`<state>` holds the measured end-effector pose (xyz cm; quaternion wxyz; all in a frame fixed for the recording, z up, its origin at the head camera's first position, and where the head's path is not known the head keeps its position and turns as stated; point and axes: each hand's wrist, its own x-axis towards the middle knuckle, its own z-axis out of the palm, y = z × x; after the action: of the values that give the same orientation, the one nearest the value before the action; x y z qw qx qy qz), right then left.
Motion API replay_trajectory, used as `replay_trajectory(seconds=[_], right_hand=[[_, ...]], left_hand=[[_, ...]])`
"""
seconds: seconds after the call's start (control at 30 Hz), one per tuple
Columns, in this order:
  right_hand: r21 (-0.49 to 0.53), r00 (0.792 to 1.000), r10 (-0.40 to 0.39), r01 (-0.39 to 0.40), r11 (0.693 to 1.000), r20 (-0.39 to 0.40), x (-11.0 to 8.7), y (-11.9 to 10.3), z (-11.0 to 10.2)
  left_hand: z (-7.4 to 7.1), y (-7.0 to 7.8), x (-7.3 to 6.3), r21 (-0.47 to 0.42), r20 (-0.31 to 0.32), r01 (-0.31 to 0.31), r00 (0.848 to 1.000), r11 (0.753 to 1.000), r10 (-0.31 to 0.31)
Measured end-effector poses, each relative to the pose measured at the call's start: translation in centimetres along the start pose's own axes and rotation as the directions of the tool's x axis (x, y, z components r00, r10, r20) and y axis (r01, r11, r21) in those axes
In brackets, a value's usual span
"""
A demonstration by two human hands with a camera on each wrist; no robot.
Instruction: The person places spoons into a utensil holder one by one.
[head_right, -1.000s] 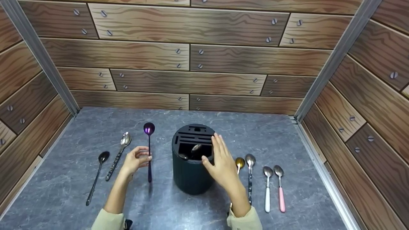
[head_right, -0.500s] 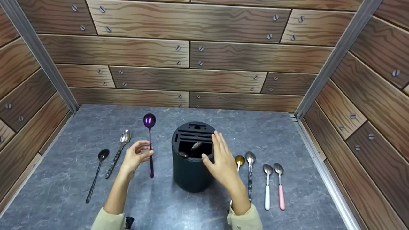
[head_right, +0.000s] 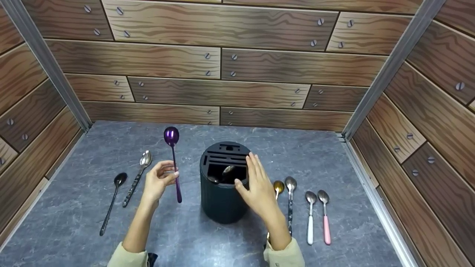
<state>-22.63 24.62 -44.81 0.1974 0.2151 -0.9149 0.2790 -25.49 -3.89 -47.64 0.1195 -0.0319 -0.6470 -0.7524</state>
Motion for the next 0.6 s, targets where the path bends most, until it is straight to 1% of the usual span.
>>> replay_trajectory(seconds=[0.17, 0.33, 0.47, 0.6], right_hand=[[-0.005, 1.000, 0.005, -0.005, 1.000, 0.001, -0.1, 0.1, 0.1], [-0.001, 1.000, 0.004, -0.004, 1.000, -0.002, 0.0, 0.0, 0.1], [0.001, 1.000, 0.004, -0.004, 1.000, -0.001, 0.0, 0.0, 0.1], [0.000, 1.000, 0.003, -0.003, 1.000, 0.000, 0.0, 0.1, 0.1]], left_hand=[[0.4, 0.2, -0.4, 0.008, -0.011, -0.047, 0.999, 0.999, 0.047], [0.7, 0.7, -0.8, -0.021, -0.007, -0.043, 0.999, 0.999, 0.043], [1.0, 1.4, -1.0, -0.016, -0.003, -0.039, 0.999, 0.999, 0.039], [1.4, 1.8, -1.0, -0.016, 0.001, -0.048, 0.999, 0.999, 0.048]])
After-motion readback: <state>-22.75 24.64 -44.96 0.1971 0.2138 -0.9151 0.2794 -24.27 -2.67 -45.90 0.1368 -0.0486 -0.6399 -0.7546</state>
